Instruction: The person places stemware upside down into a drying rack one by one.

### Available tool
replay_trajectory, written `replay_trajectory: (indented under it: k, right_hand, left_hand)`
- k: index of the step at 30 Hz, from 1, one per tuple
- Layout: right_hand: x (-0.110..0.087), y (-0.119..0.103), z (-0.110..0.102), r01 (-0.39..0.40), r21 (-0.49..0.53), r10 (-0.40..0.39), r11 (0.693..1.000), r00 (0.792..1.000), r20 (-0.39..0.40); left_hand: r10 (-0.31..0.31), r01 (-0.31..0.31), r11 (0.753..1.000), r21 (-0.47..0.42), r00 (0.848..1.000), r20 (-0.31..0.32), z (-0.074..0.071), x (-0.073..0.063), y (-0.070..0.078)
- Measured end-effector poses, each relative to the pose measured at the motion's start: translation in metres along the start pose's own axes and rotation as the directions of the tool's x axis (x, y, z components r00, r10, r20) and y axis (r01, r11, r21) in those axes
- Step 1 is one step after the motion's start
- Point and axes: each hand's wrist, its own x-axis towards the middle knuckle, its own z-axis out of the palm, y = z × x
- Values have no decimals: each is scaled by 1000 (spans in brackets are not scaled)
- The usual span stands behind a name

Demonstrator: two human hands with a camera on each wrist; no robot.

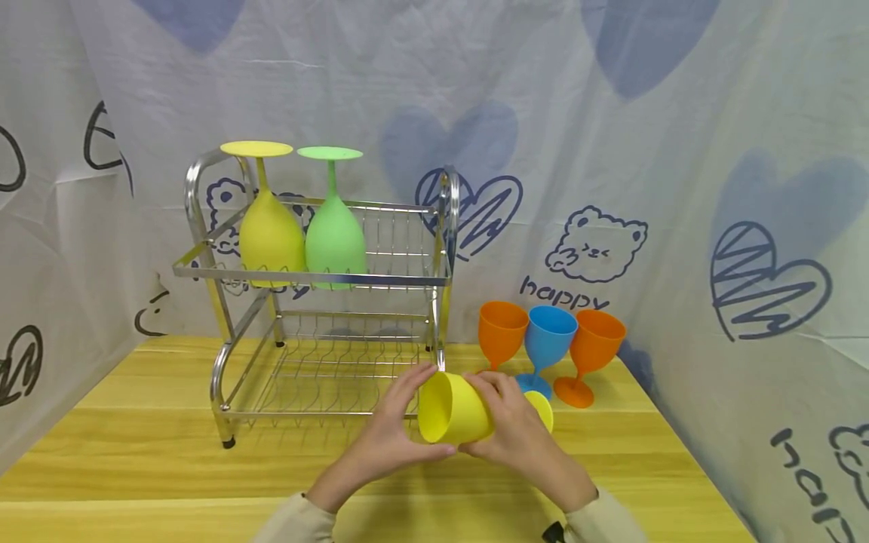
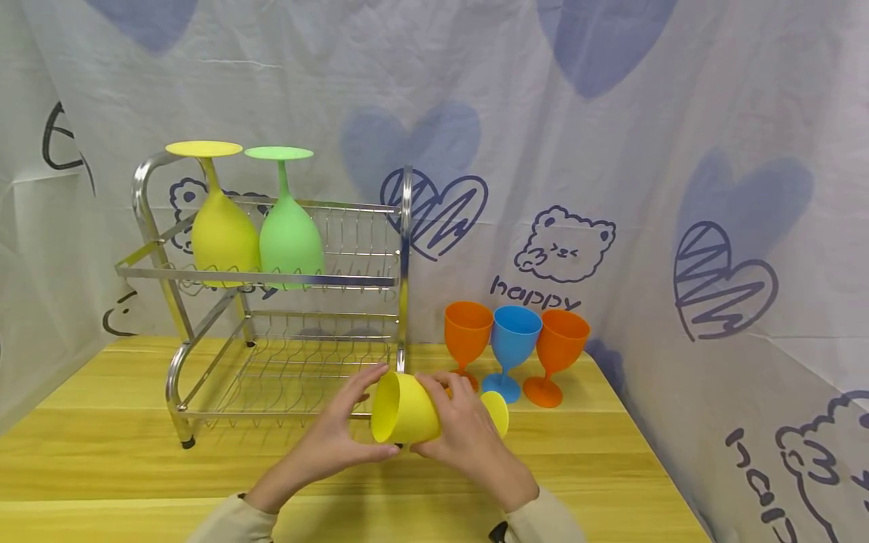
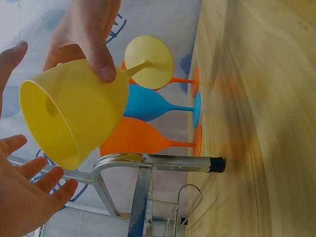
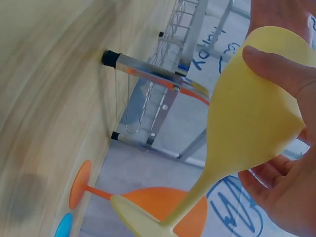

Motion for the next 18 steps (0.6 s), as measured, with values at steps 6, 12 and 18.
replay_trajectory:
  k: [6,12,18]
  right_hand:
    - [-1,-5,4,50,-77,-48,996,998,31]
    - [-2,-7,4,52,-91,-48,995,998,48]
    - [-1,-12,0,29,-104,-21,994,997,76]
  left_hand:
    - [2,-2,999,33,1000,-2,4,1,-1]
    - [-45,46,998,35,999,-26,5,0,-2]
    - [-18,18,1000,0,998,-57,5,0,-4]
